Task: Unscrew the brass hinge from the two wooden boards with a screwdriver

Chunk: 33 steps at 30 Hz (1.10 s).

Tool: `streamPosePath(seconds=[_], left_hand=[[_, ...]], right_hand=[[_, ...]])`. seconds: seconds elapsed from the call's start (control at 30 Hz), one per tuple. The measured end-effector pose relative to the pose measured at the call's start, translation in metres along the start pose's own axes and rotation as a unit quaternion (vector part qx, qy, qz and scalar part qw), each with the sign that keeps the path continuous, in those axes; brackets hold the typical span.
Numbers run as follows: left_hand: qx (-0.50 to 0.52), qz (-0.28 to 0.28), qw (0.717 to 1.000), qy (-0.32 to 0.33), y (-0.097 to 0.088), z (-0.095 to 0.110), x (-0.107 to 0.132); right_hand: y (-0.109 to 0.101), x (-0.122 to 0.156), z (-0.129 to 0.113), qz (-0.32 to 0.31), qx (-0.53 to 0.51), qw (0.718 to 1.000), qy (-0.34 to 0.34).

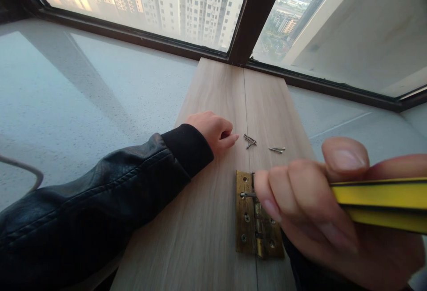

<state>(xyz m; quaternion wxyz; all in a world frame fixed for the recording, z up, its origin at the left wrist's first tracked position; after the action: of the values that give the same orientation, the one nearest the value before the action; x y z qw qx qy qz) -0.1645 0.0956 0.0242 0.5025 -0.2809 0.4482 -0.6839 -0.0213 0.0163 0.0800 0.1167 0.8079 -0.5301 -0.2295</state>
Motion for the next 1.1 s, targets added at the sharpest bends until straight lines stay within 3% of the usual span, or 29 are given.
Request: streamPosePath(seconds=[0.2,0.4,0.57,0.73,0.87,1.0,1.1], left_hand=[[-0.001,-0.003,1.000,-0.002,0.000,0.000,0.000],[0.004,-0.001,1.000,0.000,0.000,0.001,0.001],[0.005,-0.001,1.000,-0.002,0.000,0.001,0.001],[0.001,0.000,1.000,0.001,0.000,0.001,0.000],[-0.004,-0.007,1.000,0.000,0.000,0.001,0.000],[-0.008,-0.004,1.000,-0.004,0.000,0.001,0.001],[0.004,0.004,1.000,0.004,0.000,0.001,0.000]], right_hand=[[-0.008,0.009,-0.003,0.001,-0.042,0.998,0.048],[-0.003,-0.001,0.000,0.083,0.015,0.996,-0.043],[-0.001,-0.002,0.000,0.009,-0.013,1.000,-0.022],[-0.007,0.007,0.000,0.032,-0.046,0.998,0.033],[-0.005,0.006,0.002,0.048,-0.038,0.998,0.016],[-0.003,0.000,0.004,0.015,0.001,1.000,0.004],[-0.003,0.000,0.002,0.000,0.021,0.999,0.032]])
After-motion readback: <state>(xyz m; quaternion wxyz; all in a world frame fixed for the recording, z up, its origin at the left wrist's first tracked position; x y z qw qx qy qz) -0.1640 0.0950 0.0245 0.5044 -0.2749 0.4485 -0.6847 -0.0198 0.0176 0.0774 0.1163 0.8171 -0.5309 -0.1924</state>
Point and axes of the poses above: each hand's wrist, its own x-axis away from the middle knuckle, its own y-axis out of the palm, z = x × y, the point moved 2 cm from there along -x, towards the middle knuckle, and after that the axes turned 2 degrees about -y, right-handed, at the moved point
